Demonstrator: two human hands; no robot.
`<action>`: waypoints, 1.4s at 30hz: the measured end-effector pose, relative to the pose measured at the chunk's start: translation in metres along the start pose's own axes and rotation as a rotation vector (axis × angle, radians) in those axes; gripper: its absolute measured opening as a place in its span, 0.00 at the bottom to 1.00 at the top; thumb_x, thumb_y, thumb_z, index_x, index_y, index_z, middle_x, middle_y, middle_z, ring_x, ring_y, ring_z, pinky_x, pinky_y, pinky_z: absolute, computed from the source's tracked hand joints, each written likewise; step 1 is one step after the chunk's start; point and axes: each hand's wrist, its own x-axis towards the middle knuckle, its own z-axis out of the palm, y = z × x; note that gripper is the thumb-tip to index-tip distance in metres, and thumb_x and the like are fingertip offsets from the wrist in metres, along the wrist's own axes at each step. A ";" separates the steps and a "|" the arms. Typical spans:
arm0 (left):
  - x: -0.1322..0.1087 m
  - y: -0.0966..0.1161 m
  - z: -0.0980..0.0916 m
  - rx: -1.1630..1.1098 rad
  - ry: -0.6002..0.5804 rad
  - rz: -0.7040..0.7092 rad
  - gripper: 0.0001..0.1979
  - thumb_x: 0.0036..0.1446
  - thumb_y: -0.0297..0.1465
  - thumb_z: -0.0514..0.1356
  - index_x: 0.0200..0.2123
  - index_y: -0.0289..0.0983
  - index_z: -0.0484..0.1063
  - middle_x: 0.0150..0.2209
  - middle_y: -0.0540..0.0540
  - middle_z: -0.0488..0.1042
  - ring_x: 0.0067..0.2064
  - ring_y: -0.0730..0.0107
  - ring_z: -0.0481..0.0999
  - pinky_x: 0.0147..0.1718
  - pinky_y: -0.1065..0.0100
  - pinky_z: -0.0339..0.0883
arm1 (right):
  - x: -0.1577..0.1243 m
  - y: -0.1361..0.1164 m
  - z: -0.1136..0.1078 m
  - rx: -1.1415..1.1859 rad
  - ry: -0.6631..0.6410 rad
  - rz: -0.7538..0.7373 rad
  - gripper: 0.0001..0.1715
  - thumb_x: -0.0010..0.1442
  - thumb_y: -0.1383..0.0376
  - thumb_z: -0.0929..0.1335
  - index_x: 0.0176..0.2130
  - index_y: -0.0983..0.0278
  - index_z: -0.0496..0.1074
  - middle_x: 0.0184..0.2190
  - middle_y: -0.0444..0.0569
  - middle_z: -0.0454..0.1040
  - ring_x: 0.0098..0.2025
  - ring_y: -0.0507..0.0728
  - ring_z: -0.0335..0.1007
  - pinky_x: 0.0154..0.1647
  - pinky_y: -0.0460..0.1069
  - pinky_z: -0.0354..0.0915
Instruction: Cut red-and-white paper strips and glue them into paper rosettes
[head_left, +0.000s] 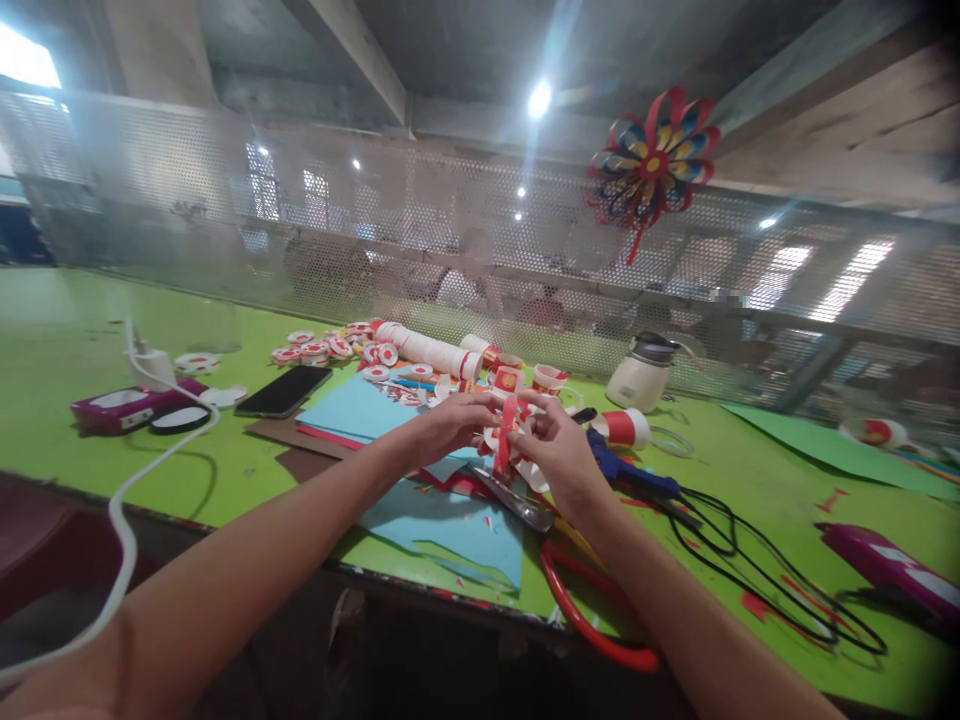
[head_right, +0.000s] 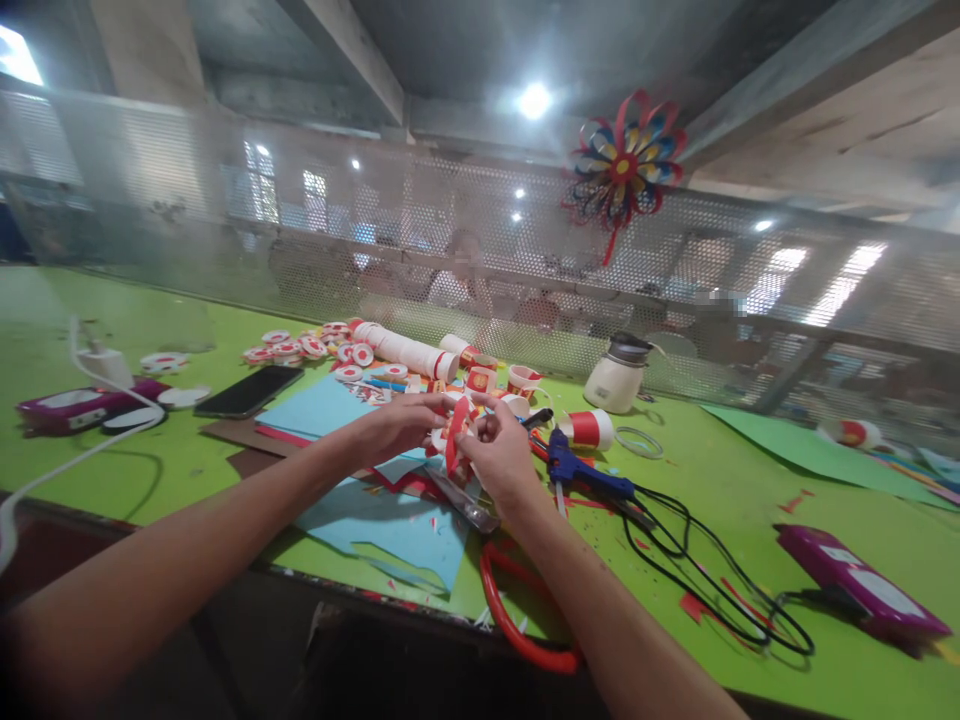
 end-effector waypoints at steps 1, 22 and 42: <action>0.000 0.001 -0.001 -0.024 -0.016 -0.005 0.13 0.48 0.27 0.58 0.40 0.32 0.71 0.29 0.46 0.71 0.27 0.75 0.68 0.26 0.72 0.59 | 0.000 0.000 0.000 0.001 0.000 0.003 0.32 0.43 0.66 0.72 0.48 0.64 0.63 0.18 0.34 0.62 0.19 0.50 0.63 0.23 0.47 0.65; 0.006 0.004 -0.024 0.137 0.631 0.029 0.04 0.48 0.26 0.60 0.30 0.32 0.68 0.22 0.45 0.75 0.24 0.70 0.75 0.25 0.71 0.66 | 0.000 0.001 -0.003 -0.026 -0.002 -0.015 0.29 0.44 0.67 0.70 0.48 0.63 0.65 0.19 0.35 0.62 0.22 0.50 0.61 0.25 0.46 0.60; -0.003 0.007 -0.004 0.220 0.037 -0.099 0.11 0.46 0.33 0.64 0.32 0.32 0.72 0.33 0.43 0.73 0.32 0.71 0.71 0.26 0.71 0.61 | 0.001 0.001 -0.003 0.048 -0.040 0.011 0.32 0.45 0.63 0.72 0.49 0.61 0.63 0.24 0.39 0.67 0.25 0.53 0.67 0.27 0.49 0.65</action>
